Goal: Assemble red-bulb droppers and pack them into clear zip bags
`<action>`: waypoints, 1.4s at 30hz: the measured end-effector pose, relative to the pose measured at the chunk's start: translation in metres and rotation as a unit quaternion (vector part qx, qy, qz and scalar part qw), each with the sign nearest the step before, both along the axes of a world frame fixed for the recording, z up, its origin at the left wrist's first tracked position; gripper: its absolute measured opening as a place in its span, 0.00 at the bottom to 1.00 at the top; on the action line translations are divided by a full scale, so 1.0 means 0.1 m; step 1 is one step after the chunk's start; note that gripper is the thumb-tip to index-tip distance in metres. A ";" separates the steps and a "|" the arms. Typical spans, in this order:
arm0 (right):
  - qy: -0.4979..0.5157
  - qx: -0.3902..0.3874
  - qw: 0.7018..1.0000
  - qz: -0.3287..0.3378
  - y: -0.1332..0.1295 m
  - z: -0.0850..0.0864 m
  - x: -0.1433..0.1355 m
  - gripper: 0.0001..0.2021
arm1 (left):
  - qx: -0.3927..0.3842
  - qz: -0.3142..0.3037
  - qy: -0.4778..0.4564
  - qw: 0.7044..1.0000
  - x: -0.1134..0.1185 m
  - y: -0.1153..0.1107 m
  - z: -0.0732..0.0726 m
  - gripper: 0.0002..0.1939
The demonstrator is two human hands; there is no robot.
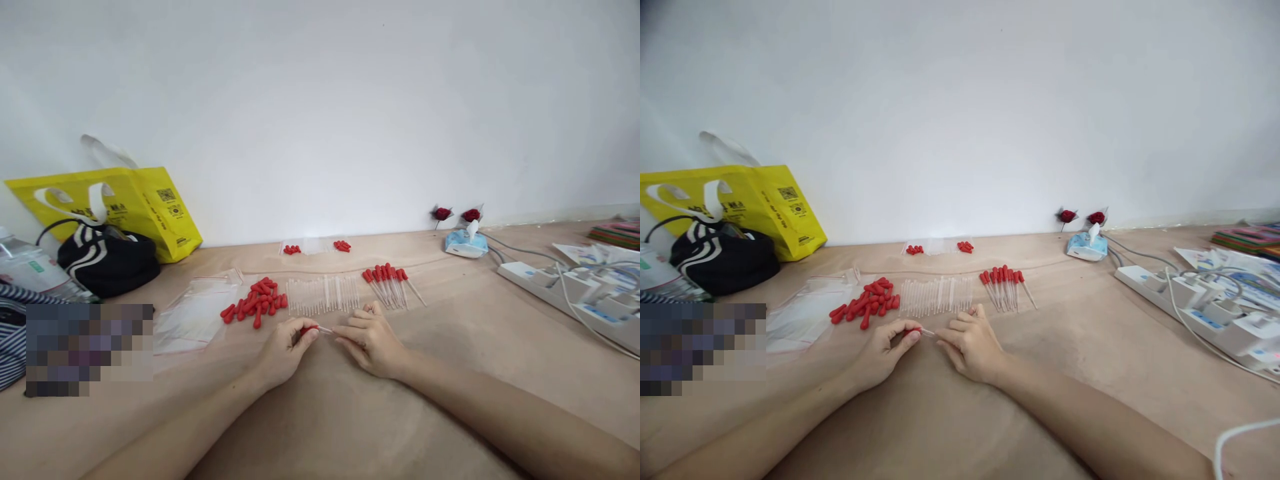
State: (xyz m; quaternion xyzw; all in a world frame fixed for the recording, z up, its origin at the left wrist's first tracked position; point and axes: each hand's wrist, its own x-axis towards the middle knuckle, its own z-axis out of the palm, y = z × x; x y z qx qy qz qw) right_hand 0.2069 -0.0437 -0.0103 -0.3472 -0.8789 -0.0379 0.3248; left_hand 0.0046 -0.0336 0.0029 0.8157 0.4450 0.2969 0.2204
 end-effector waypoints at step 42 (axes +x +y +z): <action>-0.061 -0.050 0.996 -0.043 0.07 0.13 0.22 0.08 | 0.159 0.003 0.102 0.982 -0.11 0.03 0.01 0.21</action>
